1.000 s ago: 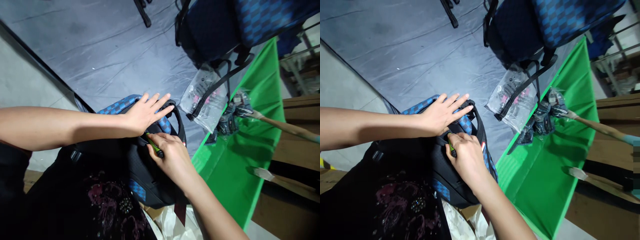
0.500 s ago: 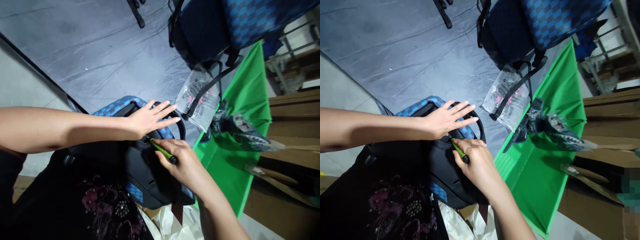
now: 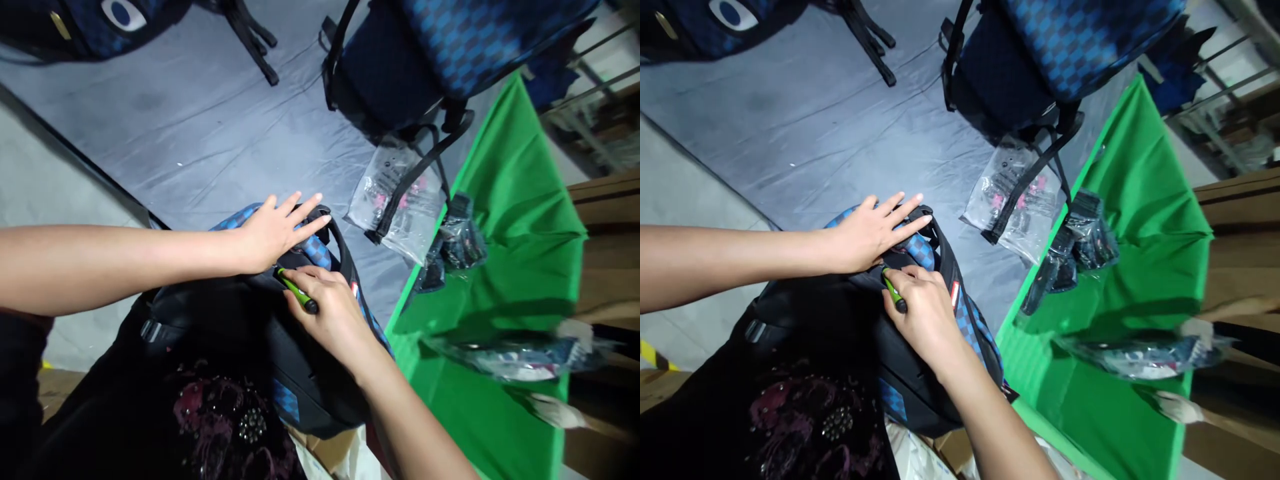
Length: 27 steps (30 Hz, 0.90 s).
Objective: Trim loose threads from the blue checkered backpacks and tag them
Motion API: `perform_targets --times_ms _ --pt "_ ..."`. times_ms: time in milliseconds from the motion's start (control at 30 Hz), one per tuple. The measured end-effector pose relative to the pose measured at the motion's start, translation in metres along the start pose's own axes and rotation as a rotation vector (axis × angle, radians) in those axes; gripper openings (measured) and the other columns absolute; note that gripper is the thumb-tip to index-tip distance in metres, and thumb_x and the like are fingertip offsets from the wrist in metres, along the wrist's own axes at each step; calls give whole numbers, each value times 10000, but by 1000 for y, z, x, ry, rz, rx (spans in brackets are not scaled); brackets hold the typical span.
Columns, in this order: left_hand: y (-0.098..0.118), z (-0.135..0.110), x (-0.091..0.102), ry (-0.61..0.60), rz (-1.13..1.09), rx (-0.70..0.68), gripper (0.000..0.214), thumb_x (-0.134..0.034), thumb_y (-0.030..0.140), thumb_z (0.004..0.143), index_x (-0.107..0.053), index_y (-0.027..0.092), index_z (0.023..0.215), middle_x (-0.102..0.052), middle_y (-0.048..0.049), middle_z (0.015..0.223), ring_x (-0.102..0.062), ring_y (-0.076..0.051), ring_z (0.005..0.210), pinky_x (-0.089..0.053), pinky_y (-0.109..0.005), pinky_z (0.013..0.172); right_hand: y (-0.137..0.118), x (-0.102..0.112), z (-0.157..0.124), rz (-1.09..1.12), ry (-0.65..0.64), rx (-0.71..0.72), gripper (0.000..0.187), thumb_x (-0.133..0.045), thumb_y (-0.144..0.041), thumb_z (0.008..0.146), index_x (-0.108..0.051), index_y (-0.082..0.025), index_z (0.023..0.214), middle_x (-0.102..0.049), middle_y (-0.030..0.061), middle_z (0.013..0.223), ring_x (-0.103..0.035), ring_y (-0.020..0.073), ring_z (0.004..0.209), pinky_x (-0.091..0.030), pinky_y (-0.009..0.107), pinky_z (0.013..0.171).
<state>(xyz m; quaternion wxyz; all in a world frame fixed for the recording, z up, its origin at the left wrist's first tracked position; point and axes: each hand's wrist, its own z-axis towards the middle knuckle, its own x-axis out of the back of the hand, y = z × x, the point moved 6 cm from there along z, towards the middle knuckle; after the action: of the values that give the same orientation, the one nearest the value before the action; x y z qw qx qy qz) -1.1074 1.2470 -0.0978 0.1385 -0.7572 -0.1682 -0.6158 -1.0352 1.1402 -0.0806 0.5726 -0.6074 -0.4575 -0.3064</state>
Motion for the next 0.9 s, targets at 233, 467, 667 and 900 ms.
perform_targets --times_ms 233,467,667,900 --pt "-7 -7 -3 -7 34 49 1107 -735 378 793 16 257 1597 10 -183 1665 -192 -397 1495 -356 -550 1076 2 -5 0 63 62 39 265 -636 -214 898 -712 -180 1150 -745 87 1098 -689 246 1030 -488 384 853" --pt "-6 -5 -4 -67 35 28 1237 -784 474 721 57 226 1593 40 -198 1661 -122 -430 1501 -317 -576 1088 1 -10 8 154 86 31 264 -631 -213 902 -708 -180 1152 -752 71 1095 -699 240 1008 -500 388 876" --pt "-6 -6 -4 -23 6 48 1145 -740 373 753 22 241 1597 18 -179 1667 -230 -406 1465 -353 -522 1060 3 -6 5 128 68 -5 251 -597 -230 910 -726 -181 1120 -759 76 1080 -713 250 986 -539 388 874" --pt "-5 -4 -4 6 -3 7 1204 -763 454 716 33 249 1596 39 -159 1670 -88 -464 1496 -238 -643 1120 -1 -9 7 199 136 -42 272 -584 -229 902 -723 -168 1128 -758 70 1104 -719 241 1018 -554 379 922"
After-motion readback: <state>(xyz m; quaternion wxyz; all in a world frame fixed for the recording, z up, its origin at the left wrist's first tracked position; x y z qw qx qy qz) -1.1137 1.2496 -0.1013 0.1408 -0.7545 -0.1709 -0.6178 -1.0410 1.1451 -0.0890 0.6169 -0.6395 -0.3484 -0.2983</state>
